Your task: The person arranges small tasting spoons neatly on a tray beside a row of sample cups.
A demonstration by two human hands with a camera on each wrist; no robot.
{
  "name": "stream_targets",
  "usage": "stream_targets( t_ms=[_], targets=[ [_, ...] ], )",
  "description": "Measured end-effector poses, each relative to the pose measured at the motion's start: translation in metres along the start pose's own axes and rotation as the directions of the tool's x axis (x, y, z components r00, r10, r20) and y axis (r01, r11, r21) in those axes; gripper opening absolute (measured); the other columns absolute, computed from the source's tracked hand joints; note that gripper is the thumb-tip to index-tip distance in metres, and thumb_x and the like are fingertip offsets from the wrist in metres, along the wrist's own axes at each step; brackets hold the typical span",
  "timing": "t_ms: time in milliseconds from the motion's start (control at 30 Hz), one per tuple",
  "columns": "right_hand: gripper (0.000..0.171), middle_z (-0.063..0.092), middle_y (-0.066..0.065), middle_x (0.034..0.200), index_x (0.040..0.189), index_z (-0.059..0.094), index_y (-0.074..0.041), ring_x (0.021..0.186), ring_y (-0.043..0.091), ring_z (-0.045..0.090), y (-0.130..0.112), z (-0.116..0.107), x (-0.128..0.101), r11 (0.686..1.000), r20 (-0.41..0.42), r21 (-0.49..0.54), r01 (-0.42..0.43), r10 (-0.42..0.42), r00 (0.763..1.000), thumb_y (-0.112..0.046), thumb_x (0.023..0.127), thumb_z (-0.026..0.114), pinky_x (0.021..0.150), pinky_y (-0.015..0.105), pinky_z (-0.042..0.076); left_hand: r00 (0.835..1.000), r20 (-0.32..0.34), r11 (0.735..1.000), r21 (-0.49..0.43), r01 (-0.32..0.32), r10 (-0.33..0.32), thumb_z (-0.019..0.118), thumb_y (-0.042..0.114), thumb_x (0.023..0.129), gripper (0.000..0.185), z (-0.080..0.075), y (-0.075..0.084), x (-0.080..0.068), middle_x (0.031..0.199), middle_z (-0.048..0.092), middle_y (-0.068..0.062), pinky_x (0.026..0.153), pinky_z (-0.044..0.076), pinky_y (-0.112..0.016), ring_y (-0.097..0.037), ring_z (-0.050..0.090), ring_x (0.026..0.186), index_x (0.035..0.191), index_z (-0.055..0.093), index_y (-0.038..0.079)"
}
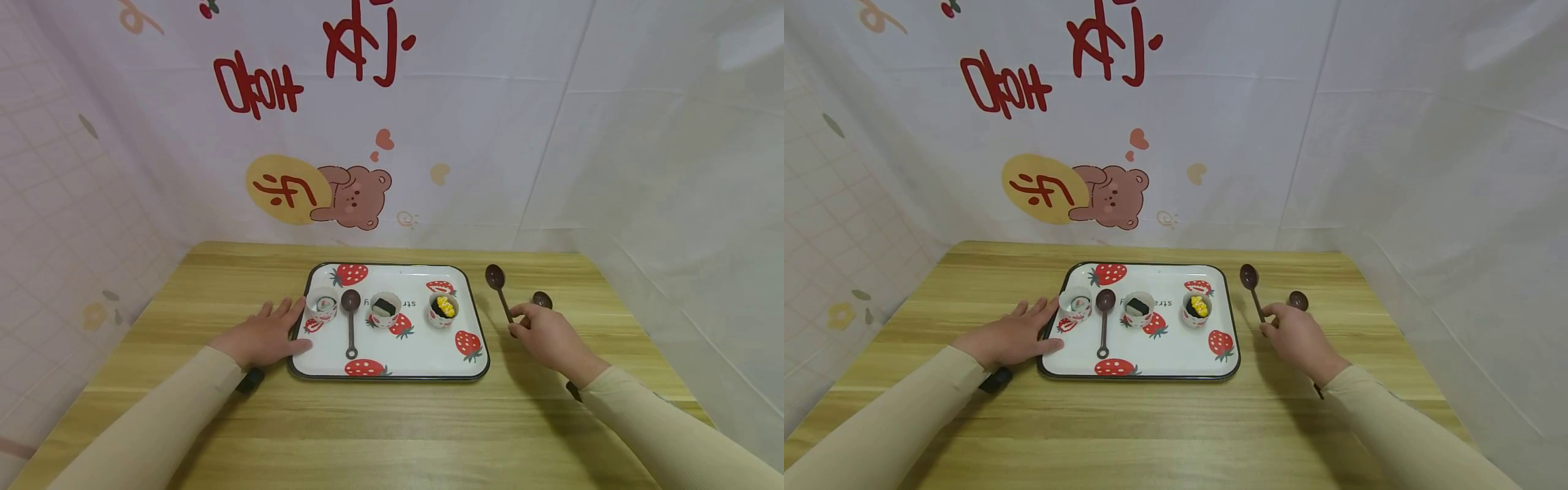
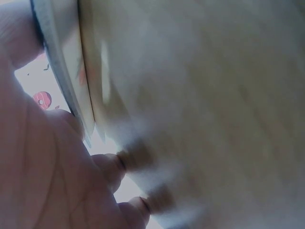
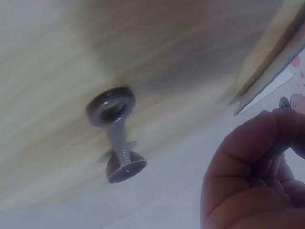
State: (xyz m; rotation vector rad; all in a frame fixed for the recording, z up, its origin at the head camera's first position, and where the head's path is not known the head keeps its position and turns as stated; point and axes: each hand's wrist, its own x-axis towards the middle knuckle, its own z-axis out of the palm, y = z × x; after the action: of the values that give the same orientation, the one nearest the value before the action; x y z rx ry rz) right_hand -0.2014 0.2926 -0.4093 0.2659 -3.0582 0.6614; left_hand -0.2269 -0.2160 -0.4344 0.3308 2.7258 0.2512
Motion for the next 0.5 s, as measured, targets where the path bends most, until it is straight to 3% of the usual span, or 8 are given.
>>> stream_targets(
  t_ms=[500],
  targets=[
    [0.028,0.076,0.008,0.084,0.121,0.069,0.003,0.065,0.012,0.057,-0.013,0.006,0.004,0.993,0.005,0.113,-0.027,0.027,1.0,-0.014,0.099,0.07,0.059,0.03,0.046,1.0,0.009,1.0,0.001,0.0,0.0,0.056,0.073,0.096,0.105,-0.001,0.002,-0.001,0.172,0.018,-0.031,0.117,0.028,-0.078,-0.067,0.013,0.153,0.17,0.016,0.009]
  ],
)
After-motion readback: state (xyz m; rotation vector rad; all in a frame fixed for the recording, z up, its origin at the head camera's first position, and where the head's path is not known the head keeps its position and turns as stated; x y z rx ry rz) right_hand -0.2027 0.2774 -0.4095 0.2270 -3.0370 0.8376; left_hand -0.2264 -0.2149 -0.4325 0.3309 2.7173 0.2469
